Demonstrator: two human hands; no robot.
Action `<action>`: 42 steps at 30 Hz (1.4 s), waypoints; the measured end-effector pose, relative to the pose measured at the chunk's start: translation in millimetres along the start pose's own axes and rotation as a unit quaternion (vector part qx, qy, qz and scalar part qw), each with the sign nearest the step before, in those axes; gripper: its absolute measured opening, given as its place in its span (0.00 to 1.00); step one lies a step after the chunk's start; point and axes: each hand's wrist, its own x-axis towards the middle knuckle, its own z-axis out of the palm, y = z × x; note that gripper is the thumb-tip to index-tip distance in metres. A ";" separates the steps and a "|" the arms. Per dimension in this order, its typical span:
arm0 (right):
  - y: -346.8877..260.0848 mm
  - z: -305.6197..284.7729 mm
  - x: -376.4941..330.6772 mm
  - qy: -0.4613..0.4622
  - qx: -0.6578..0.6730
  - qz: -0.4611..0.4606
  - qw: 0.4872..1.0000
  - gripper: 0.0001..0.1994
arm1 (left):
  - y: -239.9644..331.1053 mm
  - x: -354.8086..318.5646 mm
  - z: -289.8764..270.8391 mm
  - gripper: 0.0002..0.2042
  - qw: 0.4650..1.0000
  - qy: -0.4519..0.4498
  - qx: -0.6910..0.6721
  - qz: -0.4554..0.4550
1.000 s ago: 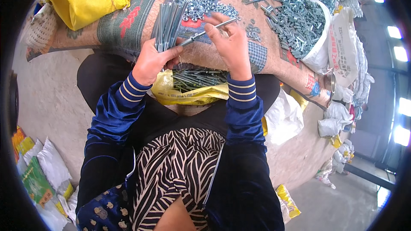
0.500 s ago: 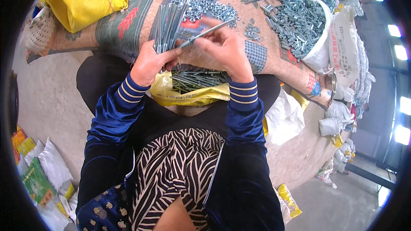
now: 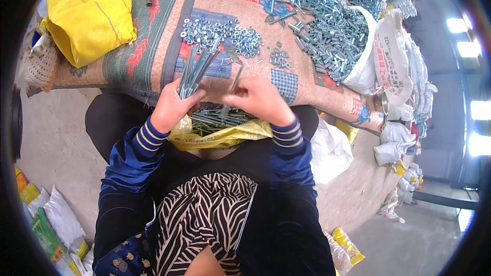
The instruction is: Manually threading nuts onto long metal bolts at an assembly station.
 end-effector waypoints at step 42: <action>137.7 -111.5 69.1 0.270 -0.477 0.023 0.836 0.07 | 0.2 13.4 -7.9 0.15 0.935 -0.146 -0.253 -0.200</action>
